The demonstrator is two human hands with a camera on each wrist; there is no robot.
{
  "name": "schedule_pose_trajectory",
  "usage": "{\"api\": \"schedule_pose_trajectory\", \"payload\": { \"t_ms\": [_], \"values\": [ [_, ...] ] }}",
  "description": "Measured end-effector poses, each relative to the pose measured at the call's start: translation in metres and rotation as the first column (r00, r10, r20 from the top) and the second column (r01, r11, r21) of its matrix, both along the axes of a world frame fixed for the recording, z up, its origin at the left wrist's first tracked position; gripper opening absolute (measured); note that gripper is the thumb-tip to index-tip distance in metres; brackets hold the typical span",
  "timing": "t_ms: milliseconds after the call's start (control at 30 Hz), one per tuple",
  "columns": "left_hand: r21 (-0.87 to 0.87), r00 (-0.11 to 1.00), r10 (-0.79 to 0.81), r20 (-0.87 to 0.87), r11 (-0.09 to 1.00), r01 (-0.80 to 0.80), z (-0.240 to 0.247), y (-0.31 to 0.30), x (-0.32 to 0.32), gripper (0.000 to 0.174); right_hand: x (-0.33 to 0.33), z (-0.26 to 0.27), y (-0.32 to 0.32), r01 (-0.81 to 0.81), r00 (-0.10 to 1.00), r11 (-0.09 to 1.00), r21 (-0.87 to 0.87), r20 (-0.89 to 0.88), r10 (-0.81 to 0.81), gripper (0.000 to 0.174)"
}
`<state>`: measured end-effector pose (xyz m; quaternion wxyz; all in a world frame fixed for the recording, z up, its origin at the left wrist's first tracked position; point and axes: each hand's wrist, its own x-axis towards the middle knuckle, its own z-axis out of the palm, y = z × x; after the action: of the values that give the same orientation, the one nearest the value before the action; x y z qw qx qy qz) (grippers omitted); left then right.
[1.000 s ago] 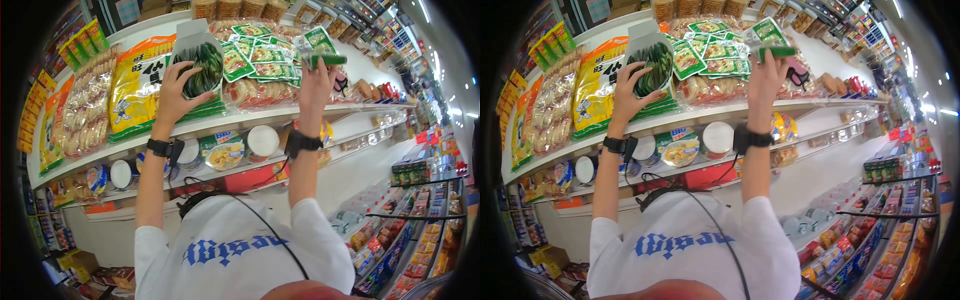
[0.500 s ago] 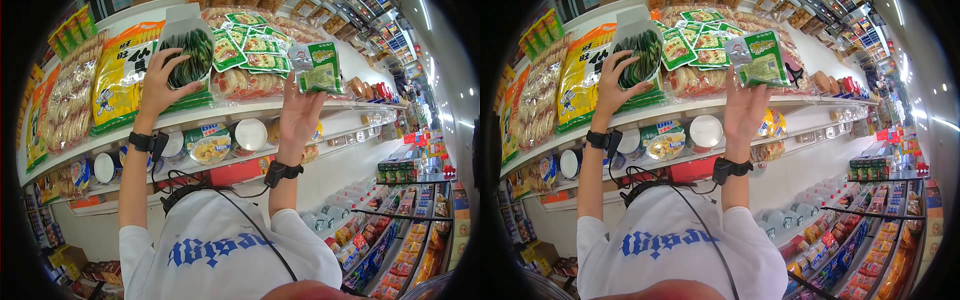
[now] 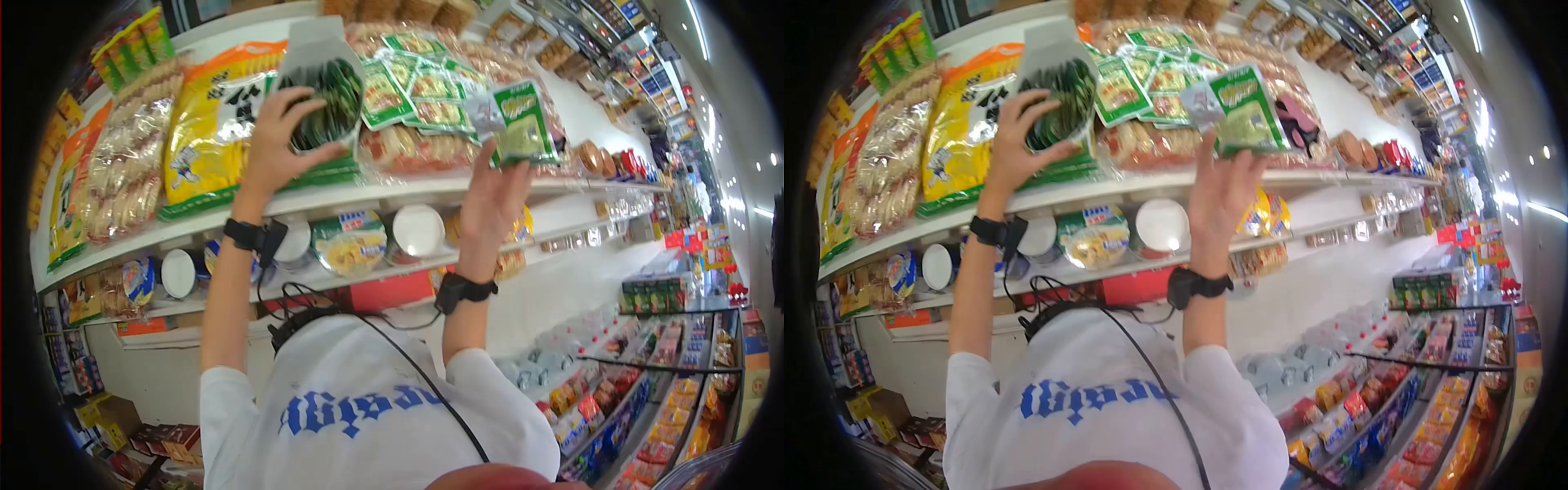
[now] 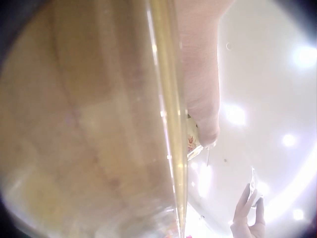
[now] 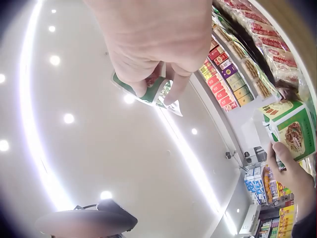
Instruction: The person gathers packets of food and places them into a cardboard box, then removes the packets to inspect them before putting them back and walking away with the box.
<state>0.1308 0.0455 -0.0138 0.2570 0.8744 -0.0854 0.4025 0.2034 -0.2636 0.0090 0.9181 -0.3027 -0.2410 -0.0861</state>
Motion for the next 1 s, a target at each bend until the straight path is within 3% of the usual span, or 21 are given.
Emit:
{"api": "schedule_pose_trajectory", "payload": {
  "t_ms": [100, 200, 300, 333, 367, 400, 433, 467, 567, 700, 800, 867, 967, 1000],
  "values": [
    [0.019, 0.999, 0.007, 0.042, 1.000, -0.008, 0.005, 0.001, 0.001, 0.062, 0.003, 0.002, 0.002, -0.117, 0.992, 0.987, 0.110, -0.028, 0.121, 0.046],
    [0.010, 0.998, 0.019, 0.054, 1.000, -0.020, 0.004, 0.003, 0.001, 0.062, -0.003, 0.014, 0.004, -0.352, 0.896, 0.853, 0.385, -0.126, 0.426, 0.043],
    [0.010, 0.999, 0.031, 0.044, 0.999, -0.031, 0.004, 0.002, -0.001, 0.062, 0.008, 0.013, 0.015, -0.268, 0.909, 0.903, 0.335, -0.223, 0.353, 0.043],
    [0.012, 0.999, 0.030, 0.043, 0.999, -0.030, 0.004, 0.002, -0.001, 0.062, 0.011, 0.013, 0.021, -0.197, 0.948, 0.966, 0.170, -0.218, 0.231, 0.038],
    [0.007, 0.999, 0.028, 0.047, 1.000, -0.028, 0.005, 0.002, 0.001, 0.062, 0.018, 0.014, 0.024, -0.084, 0.988, 0.985, -0.153, -0.141, 0.063, 0.036],
    [0.001, 0.999, 0.024, 0.047, 1.000, -0.024, 0.004, 0.002, 0.001, 0.062, 0.026, 0.011, 0.027, 0.066, 0.997, 0.891, -0.448, -0.017, -0.082, 0.034],
    [-0.003, 0.999, 0.020, 0.044, 1.000, -0.020, 0.004, 0.002, 0.000, 0.062, 0.031, 0.011, 0.030, 0.228, 0.973, 0.698, -0.679, 0.139, -0.183, 0.033],
    [0.008, 0.999, 0.025, 0.041, 1.000, -0.025, 0.004, 0.002, 0.000, 0.062, 0.013, 0.042, 0.046, 0.094, 0.990, 0.830, -0.550, -0.037, -0.136, 0.025],
    [0.018, 0.998, 0.037, 0.047, 0.999, -0.038, 0.005, 0.001, -0.001, 0.062, 0.019, 0.035, 0.062, 0.158, 0.987, 0.817, -0.554, 0.116, -0.112, 0.022],
    [0.017, 0.998, 0.036, 0.049, 0.999, -0.037, 0.005, 0.000, -0.002, 0.064, 0.017, 0.032, 0.083, 0.312, 0.945, 0.698, -0.645, 0.286, -0.158, 0.030],
    [0.003, 0.998, 0.030, 0.061, 1.000, -0.030, 0.009, -0.002, -0.003, 0.063, 0.017, 0.038, 0.095, 0.142, 0.989, 0.789, -0.598, 0.126, -0.082, 0.057],
    [0.033, 0.996, 0.036, 0.079, 0.999, -0.039, 0.005, 0.000, -0.002, 0.065, 0.008, 0.048, 0.096, -0.102, 0.994, 0.804, -0.586, -0.088, 0.062, 0.074],
    [0.042, 0.993, 0.034, 0.110, 0.998, -0.039, 0.000, 0.003, 0.001, 0.056, 0.006, 0.052, 0.103, 0.145, 0.985, 0.754, -0.640, 0.168, -0.046, 0.064],
    [0.013, 0.995, 0.027, 0.101, 1.000, -0.029, -0.005, 0.002, 0.000, 0.055, 0.013, 0.049, 0.103, 0.235, 0.959, 0.683, -0.691, 0.281, -0.045, 0.059]
  ]
}}
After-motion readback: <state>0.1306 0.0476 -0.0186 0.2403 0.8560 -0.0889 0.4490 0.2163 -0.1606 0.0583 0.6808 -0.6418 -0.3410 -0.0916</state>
